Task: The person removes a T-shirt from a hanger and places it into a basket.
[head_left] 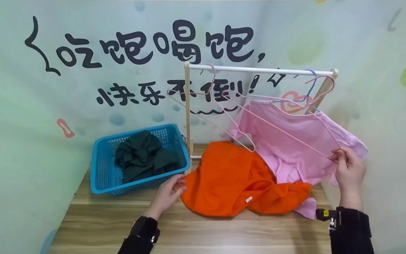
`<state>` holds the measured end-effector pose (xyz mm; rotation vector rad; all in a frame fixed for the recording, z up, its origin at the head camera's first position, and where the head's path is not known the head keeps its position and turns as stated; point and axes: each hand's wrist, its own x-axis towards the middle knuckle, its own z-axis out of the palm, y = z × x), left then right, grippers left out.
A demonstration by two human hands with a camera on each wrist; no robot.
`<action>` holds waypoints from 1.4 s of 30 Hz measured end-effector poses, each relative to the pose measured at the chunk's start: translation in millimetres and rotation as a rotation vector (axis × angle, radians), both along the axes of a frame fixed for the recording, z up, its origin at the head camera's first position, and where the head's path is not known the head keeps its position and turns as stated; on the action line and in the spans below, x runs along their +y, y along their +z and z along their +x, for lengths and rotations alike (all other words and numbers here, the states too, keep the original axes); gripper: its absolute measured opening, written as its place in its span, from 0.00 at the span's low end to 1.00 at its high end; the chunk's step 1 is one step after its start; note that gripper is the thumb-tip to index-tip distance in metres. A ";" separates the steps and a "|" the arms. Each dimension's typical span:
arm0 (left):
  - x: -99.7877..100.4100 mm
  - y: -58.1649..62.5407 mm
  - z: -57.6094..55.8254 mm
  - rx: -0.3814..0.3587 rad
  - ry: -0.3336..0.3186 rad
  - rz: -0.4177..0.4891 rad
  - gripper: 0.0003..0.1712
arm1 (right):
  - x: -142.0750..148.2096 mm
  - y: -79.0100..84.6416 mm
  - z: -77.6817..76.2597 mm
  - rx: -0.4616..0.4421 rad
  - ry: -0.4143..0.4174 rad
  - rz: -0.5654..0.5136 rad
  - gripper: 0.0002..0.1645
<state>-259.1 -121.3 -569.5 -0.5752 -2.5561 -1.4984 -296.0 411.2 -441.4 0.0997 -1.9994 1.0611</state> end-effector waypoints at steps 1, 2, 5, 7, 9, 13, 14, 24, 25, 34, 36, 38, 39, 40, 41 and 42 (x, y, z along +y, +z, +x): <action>1.9 -1.1 0.2 -0.003 -0.007 -0.005 0.22 | 0.6 0.7 -1.9 -0.021 -0.017 0.009 0.09; 3.8 -2.2 0.5 -0.005 -0.012 -0.009 0.22 | 0.4 2.1 -4.3 -0.039 -0.034 0.020 0.10; 8.8 -5.3 1.7 -0.014 -0.034 -0.021 0.23 | -3.2 8.3 -13.1 -0.097 -0.075 0.060 0.11; 12.0 -7.4 2.5 -0.014 -0.053 -0.035 0.24 | -7.9 14.3 -18.7 -0.159 -0.101 0.081 0.13; 15.5 -8.3 4.0 -0.027 -0.065 -0.066 0.26 | -12.9 19.8 -24.8 -0.203 -0.116 0.097 0.14; 23.7 -11.2 6.4 -0.024 -0.075 -0.145 0.32 | -23.5 29.0 -34.2 -0.246 -0.123 0.124 0.17; 26.2 -12.3 6.8 -0.022 -0.071 -0.172 0.33 | -26.0 30.5 -35.8 -0.247 -0.124 0.131 0.17; 58.2 -26.8 6.5 -0.011 -0.045 -0.387 0.46 | -44.6 21.2 -43.8 -0.234 -0.094 0.184 0.15; 61.6 -28.1 6.7 -0.011 -0.040 -0.401 0.47 | -46.1 19.2 -43.6 -0.236 -0.095 0.188 0.15; 91.2 -49.0 1.5 -0.041 -0.021 -0.511 0.54 | -51.2 8.5 -43.4 -0.233 -0.056 0.206 0.14; 95.9 -54.9 0.7 -0.040 -0.024 -0.542 0.56 | -52.1 7.2 -42.9 -0.225 -0.050 0.213 0.14; 99.9 -60.1 0.4 -0.034 -0.025 -0.579 0.57 | -52.9 5.7 -42.0 -0.227 -0.033 0.216 0.13; 101.9 -62.7 0.2 -0.033 -0.023 -0.594 0.57 | -52.9 4.8 -41.2 -0.234 -0.019 0.218 0.14; 103.5 -64.9 0.2 -0.031 -0.021 -0.611 0.58 | -52.9 3.5 -40.4 -0.245 0.000 0.216 0.16; 104.8 -66.7 0.2 -0.030 -0.019 -0.625 0.58 | -52.7 1.9 -39.3 -0.255 0.024 0.208 0.18; 106.1 -68.0 0.4 -0.032 -0.014 -0.638 0.58 | -52.2 -0.1 -38.4 -0.266 0.052 0.196 0.20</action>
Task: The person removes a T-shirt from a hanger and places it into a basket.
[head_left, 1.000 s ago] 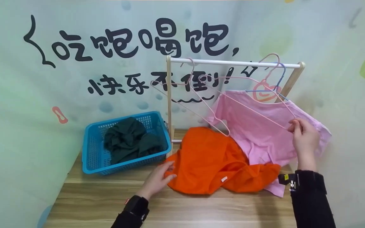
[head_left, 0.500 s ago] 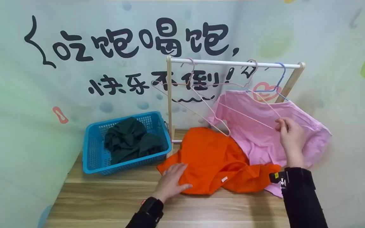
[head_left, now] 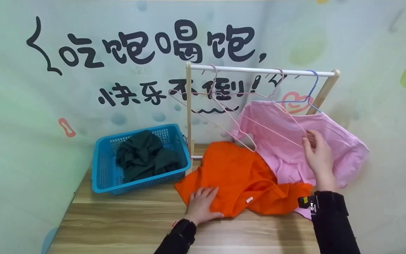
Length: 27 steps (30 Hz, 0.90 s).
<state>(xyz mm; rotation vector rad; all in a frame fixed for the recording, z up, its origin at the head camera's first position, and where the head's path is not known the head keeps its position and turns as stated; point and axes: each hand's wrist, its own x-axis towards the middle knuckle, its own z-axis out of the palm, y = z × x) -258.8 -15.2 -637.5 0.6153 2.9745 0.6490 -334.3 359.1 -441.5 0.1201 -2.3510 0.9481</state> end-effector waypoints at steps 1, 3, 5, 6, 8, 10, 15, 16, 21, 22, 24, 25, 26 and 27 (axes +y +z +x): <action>1.1 -1.1 0.2 0.002 0.007 -0.003 0.58 | 0.8 -2.5 0.9 -0.013 0.029 -0.021 0.23; 2.8 -2.7 0.9 0.004 0.024 -0.014 0.59 | 2.8 -8.5 3.3 -0.038 0.066 -0.056 0.29; 3.4 -3.6 1.7 0.009 0.045 -0.038 0.60 | 4.6 -15.7 6.2 -0.059 0.097 -0.101 0.35; 3.5 -3.9 2.1 0.011 0.055 -0.052 0.61 | 5.3 -19.5 8.1 -0.068 0.108 -0.127 0.38; 3.4 -4.9 2.8 0.017 0.075 -0.089 0.60 | 6.5 -27.5 12.0 -0.081 0.113 -0.177 0.44; 3.2 -5.8 3.4 0.008 0.099 -0.118 0.57 | 7.6 -35.9 15.7 -0.084 0.104 -0.220 0.49; 5.8 -6.1 4.1 -0.004 0.182 -0.118 0.43 | 9.9 -54.5 23.3 -0.062 0.048 -0.268 0.54; 7.0 -6.1 4.0 0.000 0.200 -0.112 0.39 | 10.1 -57.6 24.6 -0.051 0.039 -0.268 0.54; 13.4 -6.1 3.8 0.038 0.268 -0.112 0.20 | 14.2 -74.0 29.6 0.015 0.026 -0.293 0.52; 14.3 -6.3 3.3 0.047 0.281 -0.112 0.17 | 15.3 -77.1 30.3 0.013 0.027 -0.298 0.52; 14.0 -4.6 2.3 0.068 0.299 -0.085 0.12 | 17.9 -82.6 31.7 -0.011 0.041 -0.310 0.52; 12.7 -3.0 1.4 0.081 0.303 -0.046 0.10 | 19.1 -84.9 32.6 -0.034 0.049 -0.308 0.51; 11.0 -0.7 0.3 0.094 0.307 0.002 0.08 | 20.2 -87.3 33.2 -0.058 0.056 -0.297 0.51; 8.8 1.9 -1.4 0.106 0.312 0.057 0.07 | 20.9 -89.0 34.1 -0.082 0.064 -0.282 0.51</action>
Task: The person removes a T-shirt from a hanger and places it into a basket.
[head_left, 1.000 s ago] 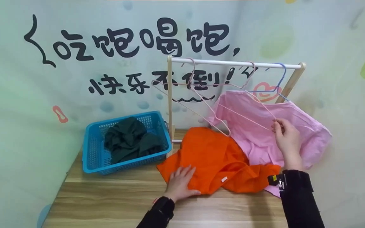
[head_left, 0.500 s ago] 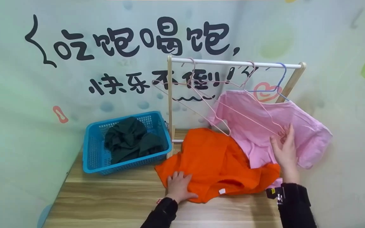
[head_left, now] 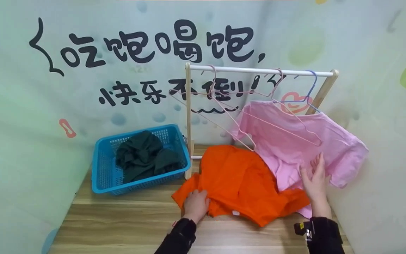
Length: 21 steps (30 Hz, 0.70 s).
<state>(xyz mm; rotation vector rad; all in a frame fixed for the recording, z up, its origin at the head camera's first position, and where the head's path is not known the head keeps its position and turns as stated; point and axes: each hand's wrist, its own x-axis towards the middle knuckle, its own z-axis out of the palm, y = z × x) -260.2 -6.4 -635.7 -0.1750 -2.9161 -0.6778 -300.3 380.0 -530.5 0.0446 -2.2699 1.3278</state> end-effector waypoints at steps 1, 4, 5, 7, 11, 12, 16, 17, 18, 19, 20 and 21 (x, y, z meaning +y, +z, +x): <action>-2.8 3.6 -2.2 0.017 0.001 0.065 0.06 | 0.1 -1.5 0.8 -0.023 0.014 0.015 0.51; -10.4 16.3 -10.6 0.046 0.010 0.276 0.05 | -0.4 -6.2 2.9 -0.049 0.058 0.065 0.50; -11.9 21.0 -13.8 0.047 0.020 0.341 0.05 | -1.2 -7.3 3.2 -0.048 0.075 0.074 0.50; -14.4 31.2 -20.0 0.054 0.047 0.457 0.06 | -3.1 -9.6 3.6 -0.043 0.102 0.085 0.49; -17.8 59.5 -28.9 0.072 0.087 0.655 0.08 | -6.3 -12.0 1.4 -0.040 0.157 0.080 0.49; -19.1 67.5 -30.7 0.087 0.095 0.692 0.07 | -6.7 -12.7 0.3 -0.037 0.166 0.082 0.49; -28.4 105.3 -36.3 0.136 0.122 0.813 0.06 | -7.1 -14.0 -4.1 -0.028 0.184 0.104 0.49; -31.7 115.0 -37.4 0.148 0.128 0.837 0.05 | -6.8 -14.4 -5.1 -0.027 0.185 0.111 0.49; -35.0 125.0 -38.3 0.159 0.133 0.857 0.05 | -6.5 -14.7 -5.6 -0.028 0.183 0.117 0.49; -38.6 135.3 -38.9 0.167 0.134 0.883 0.05 | -6.1 -14.8 -6.1 -0.031 0.182 0.123 0.49; -42.4 145.2 -39.4 0.173 0.132 0.909 0.05 | -5.7 -14.9 -6.4 -0.037 0.180 0.130 0.49; -46.2 155.6 -39.5 0.180 0.130 0.934 0.05 | -5.1 -15.2 -6.7 -0.041 0.180 0.134 0.49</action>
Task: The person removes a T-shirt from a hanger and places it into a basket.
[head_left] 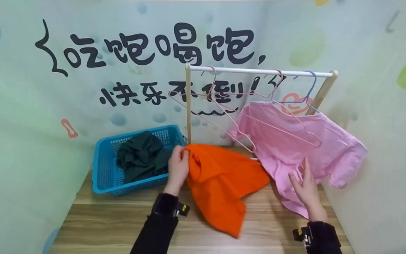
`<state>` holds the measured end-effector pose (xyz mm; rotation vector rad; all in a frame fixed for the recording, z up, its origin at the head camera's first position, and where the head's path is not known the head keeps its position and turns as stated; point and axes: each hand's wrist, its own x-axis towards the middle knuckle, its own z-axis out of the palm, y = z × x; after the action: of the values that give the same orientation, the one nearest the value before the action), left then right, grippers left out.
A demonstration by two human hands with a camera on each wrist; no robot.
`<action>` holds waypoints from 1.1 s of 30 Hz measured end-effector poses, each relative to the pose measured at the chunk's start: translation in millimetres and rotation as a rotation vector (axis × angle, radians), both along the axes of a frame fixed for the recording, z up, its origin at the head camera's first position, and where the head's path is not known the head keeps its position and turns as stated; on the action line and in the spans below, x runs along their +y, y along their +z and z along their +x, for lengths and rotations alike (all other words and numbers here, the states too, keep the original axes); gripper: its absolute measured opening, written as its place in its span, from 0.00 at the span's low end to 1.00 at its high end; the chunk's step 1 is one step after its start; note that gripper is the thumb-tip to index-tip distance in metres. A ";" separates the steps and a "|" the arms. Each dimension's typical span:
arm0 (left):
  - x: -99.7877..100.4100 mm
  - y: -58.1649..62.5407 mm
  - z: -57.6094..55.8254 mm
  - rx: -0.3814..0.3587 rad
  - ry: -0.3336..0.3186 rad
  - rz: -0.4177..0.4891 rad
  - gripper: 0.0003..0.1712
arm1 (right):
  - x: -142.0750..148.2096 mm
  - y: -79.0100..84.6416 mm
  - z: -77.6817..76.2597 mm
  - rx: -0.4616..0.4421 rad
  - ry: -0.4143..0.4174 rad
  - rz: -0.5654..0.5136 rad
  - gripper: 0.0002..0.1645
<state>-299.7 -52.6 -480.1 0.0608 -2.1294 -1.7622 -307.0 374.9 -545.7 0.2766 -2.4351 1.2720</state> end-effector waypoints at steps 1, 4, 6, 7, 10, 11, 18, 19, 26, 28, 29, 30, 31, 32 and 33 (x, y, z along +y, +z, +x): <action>-4.4 10.1 -0.1 0.014 0.002 0.017 0.06 | -0.2 -0.6 0.4 -0.004 0.002 0.002 0.49; -19.3 39.5 -0.8 0.044 0.021 0.045 0.06 | -0.7 -1.8 2.0 -0.031 0.005 0.009 0.50; -30.1 58.5 -2.0 0.054 0.062 0.060 0.05 | -0.6 -2.6 2.7 -0.053 0.008 0.017 0.50; -35.5 67.9 -2.5 0.055 0.081 0.075 0.05 | -0.6 -2.8 3.1 -0.064 0.008 0.020 0.50; -51.2 95.5 -4.1 0.081 0.148 0.134 0.06 | 0.2 -4.2 4.2 -0.086 0.005 0.035 0.50; -56.1 104.7 -4.2 0.102 0.168 0.163 0.06 | 0.6 -4.6 4.5 -0.089 0.004 0.039 0.50; -90.8 156.7 -0.3 0.312 0.234 0.298 0.06 | 2.2 -7.5 6.5 -0.093 0.005 0.046 0.50; -96.0 162.2 -0.3 0.340 0.236 0.311 0.06 | 2.2 -8.2 6.8 -0.092 0.005 0.047 0.50; -131.3 171.6 -9.7 0.416 0.247 0.247 0.04 | 1.6 -11.2 8.9 -0.089 0.008 0.064 0.49; -139.1 160.9 -14.3 0.399 0.268 0.146 0.06 | 1.0 -11.7 9.2 -0.090 0.009 0.069 0.48; -142.3 153.6 -16.4 0.388 0.285 0.080 0.07 | 0.8 -12.1 9.4 -0.093 0.009 0.072 0.48; -144.8 145.5 -18.1 0.363 0.306 0.009 0.07 | 0.5 -12.6 9.6 -0.096 0.009 0.074 0.48; -146.8 136.5 -19.9 0.341 0.322 -0.060 0.08 | 0.2 -13.1 9.7 -0.098 0.009 0.077 0.48; -148.1 127.1 -21.5 0.306 0.333 -0.121 0.09 | -0.2 -13.6 10.0 -0.101 0.006 0.083 0.48; -148.8 117.2 -23.0 0.282 0.341 -0.181 0.09 | -0.4 -14.2 10.3 -0.104 0.003 0.088 0.48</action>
<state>-322.7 -201.4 -362.9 0.1138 -1.9300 -1.2980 -296.7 374.4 -559.9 0.2439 -2.5832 1.2103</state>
